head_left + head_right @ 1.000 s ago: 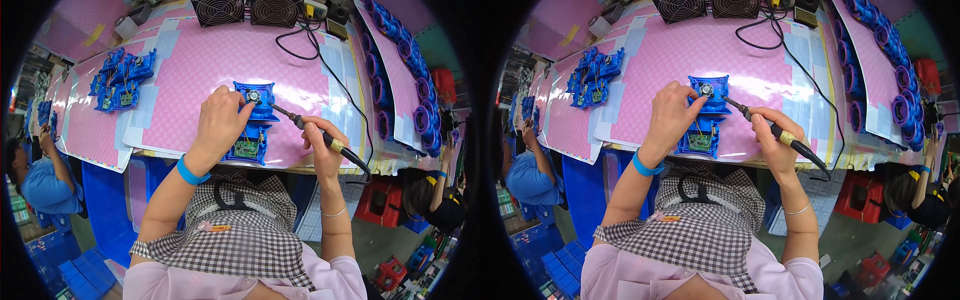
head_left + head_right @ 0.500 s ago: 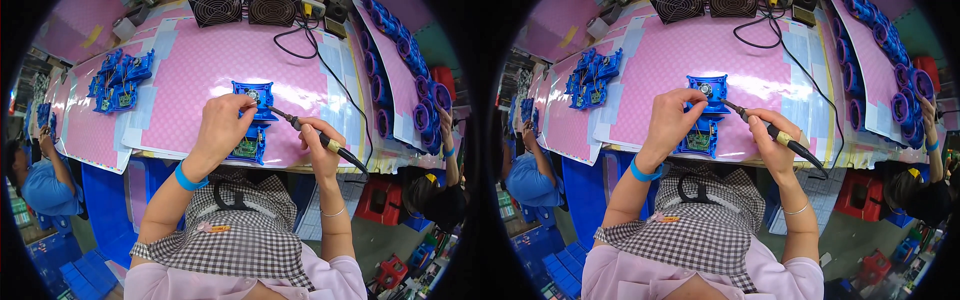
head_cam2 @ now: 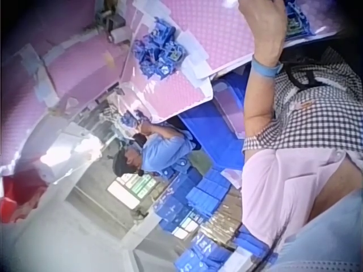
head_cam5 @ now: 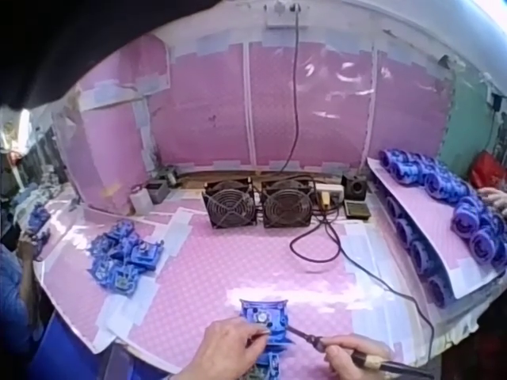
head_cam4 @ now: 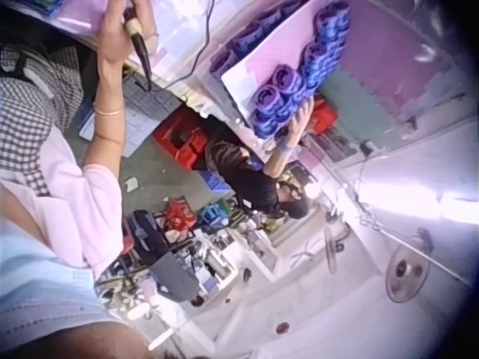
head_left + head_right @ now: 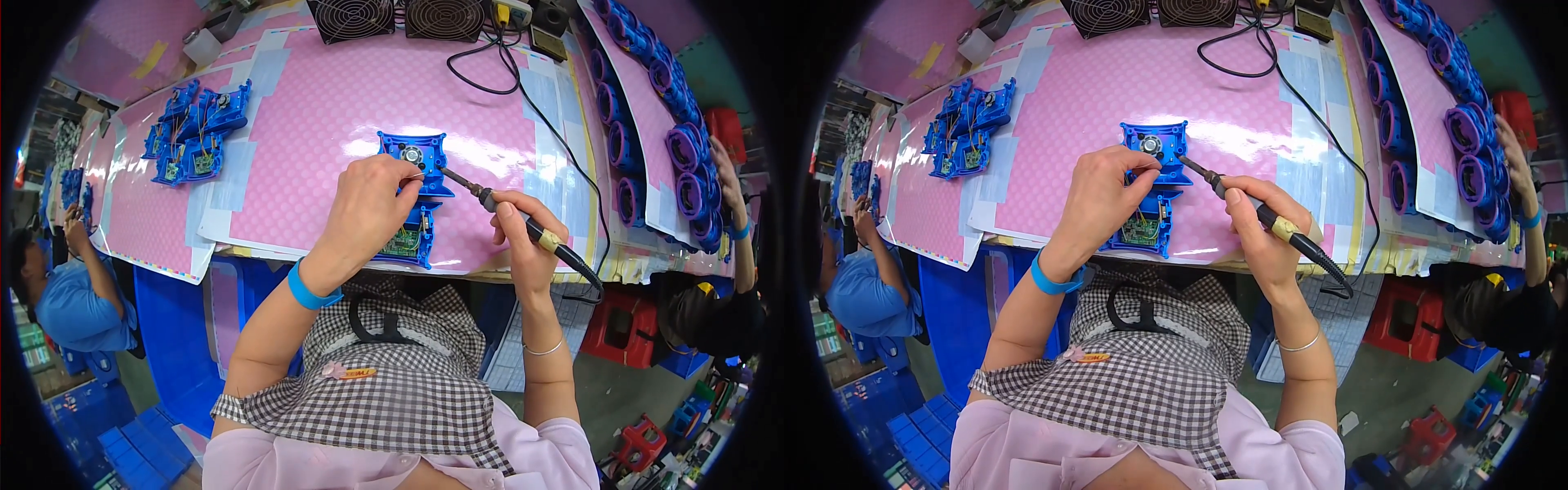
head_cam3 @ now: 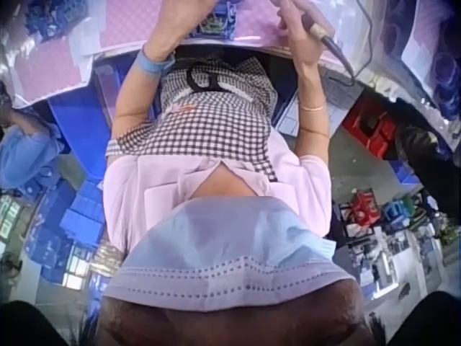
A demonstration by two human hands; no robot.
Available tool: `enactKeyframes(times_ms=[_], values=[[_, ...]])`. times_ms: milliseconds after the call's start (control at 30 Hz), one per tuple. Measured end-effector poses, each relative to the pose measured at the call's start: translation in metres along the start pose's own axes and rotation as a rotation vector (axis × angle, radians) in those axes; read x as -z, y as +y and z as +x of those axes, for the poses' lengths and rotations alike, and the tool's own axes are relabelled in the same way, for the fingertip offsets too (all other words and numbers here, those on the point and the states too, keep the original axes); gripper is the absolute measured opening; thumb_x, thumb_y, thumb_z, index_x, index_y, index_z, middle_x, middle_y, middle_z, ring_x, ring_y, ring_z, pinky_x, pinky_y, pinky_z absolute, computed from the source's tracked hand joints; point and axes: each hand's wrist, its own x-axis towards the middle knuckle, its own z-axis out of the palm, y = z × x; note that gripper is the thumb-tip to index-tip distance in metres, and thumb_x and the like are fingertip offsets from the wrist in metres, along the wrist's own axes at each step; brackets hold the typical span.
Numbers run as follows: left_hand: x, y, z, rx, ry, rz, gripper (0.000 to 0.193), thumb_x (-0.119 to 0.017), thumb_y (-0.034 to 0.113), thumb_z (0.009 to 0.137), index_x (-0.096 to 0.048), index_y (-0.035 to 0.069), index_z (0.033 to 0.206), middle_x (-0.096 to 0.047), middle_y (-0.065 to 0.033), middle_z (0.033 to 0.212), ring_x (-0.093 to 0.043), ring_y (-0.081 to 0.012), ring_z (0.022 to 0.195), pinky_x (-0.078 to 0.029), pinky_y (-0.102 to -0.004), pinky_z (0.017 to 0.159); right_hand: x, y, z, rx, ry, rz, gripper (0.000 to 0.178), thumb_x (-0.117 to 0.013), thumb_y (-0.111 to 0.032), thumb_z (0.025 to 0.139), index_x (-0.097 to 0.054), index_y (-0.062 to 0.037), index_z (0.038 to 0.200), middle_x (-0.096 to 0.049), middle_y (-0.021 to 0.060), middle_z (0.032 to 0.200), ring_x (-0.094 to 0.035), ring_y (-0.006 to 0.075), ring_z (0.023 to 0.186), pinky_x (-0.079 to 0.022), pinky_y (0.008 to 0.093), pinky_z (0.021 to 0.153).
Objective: Soldering small electronic components onto circuit boards within a plastic fan frame on a factory assembly line.
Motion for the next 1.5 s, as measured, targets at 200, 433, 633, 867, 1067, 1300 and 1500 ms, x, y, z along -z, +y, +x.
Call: enactKeyframes(times_ms=[200, 433, 633, 867, 1067, 1300, 1500], values=[[-0.001, 0.0, 0.002, -0.001, 0.007, -0.009, 0.014, -0.068, 0.01, 0.078, -0.073, 0.002, 0.088, -0.07, -0.0135, 0.081, -0.066, -0.0253, 0.068, -0.051, -0.0341, 0.062, 0.002, 0.0, -0.001, 0.014, 0.011, 0.002, 0.017, -0.062, -0.006, 0.09, -0.068, 0.0057, 0.1, -0.065, 0.0093, 0.073, -0.057, 0.0105, 0.058, -0.043, 0.0219, 0.052], [0.002, 0.006, 0.003, 0.02, -0.013, -0.042, 0.014, -0.063, 0.008, 0.077, -0.07, -0.001, 0.084, -0.068, -0.0179, 0.08, -0.065, -0.0344, 0.075, -0.052, -0.0435, 0.07, 0.004, 0.0, -0.003, 0.017, 0.022, 0.012, 0.019, -0.062, -0.007, 0.09, -0.067, 0.0061, 0.102, -0.065, 0.0097, 0.074, -0.057, 0.0109, 0.058, -0.044, 0.0229, 0.053], [0.002, 0.006, 0.004, 0.027, -0.022, -0.047, 0.013, -0.063, 0.008, 0.077, -0.07, -0.001, 0.083, -0.068, -0.018, 0.08, -0.066, -0.0345, 0.076, -0.052, -0.043, 0.07, 0.004, -0.004, -0.005, 0.022, 0.102, 0.04, 0.021, -0.063, -0.007, 0.089, -0.065, 0.0058, 0.105, -0.064, 0.0093, 0.075, -0.057, 0.0108, 0.059, -0.044, 0.0218, 0.055], [0.004, 0.005, 0.002, 0.017, -0.011, 0.007, 0.012, -0.068, 0.009, 0.077, -0.072, 0.002, 0.085, -0.069, -0.0144, 0.08, -0.065, -0.0266, 0.07, -0.051, -0.0354, 0.066, 0.004, -0.002, -0.004, 0.117, 0.086, -0.034, 0.019, -0.065, -0.004, 0.087, -0.066, 0.0055, 0.103, -0.063, 0.0075, 0.076, -0.057, 0.01, 0.06, -0.043, 0.0213, 0.056], [0.028, -0.007, -0.016, 0.161, 0.375, -0.31, 0.01, -0.073, 0.006, 0.081, -0.07, -0.001, 0.087, -0.068, -0.0044, 0.079, -0.062, -0.0115, 0.075, -0.048, -0.0239, 0.068, 0.008, -0.005, -0.006, 0.117, 0.081, -0.01, 0.018, -0.065, -0.003, 0.087, -0.066, 0.0056, 0.103, -0.063, 0.0076, 0.076, -0.057, 0.0095, 0.06, -0.043, 0.0207, 0.056], [0.005, -0.011, -0.012, 0.212, 0.285, -0.318, 0.012, -0.074, 0.005, 0.08, -0.07, -0.001, 0.089, -0.07, -0.0049, 0.083, -0.06, -0.0084, 0.072, -0.047, -0.0224, 0.065, -0.003, -0.005, -0.004, 0.116, -0.029, -0.057, 0.018, -0.064, -0.002, 0.086, -0.067, 0.0055, 0.102, -0.065, 0.0078, 0.077, -0.057, 0.0089, 0.06, -0.045, 0.0203, 0.055], [0.01, -0.003, -0.015, 0.127, 0.265, -0.217, 0.011, -0.073, 0.006, 0.078, -0.073, 0.0, 0.088, -0.071, -0.0094, 0.081, -0.064, -0.0138, 0.07, -0.049, -0.0273, 0.062, -0.004, -0.004, -0.006, 0.09, -0.041, -0.011, 0.018, -0.064, -0.003, 0.087, -0.067, 0.0058, 0.102, -0.065, 0.0077, 0.076, -0.059, 0.0089, 0.06, -0.046, 0.0202, 0.055]])
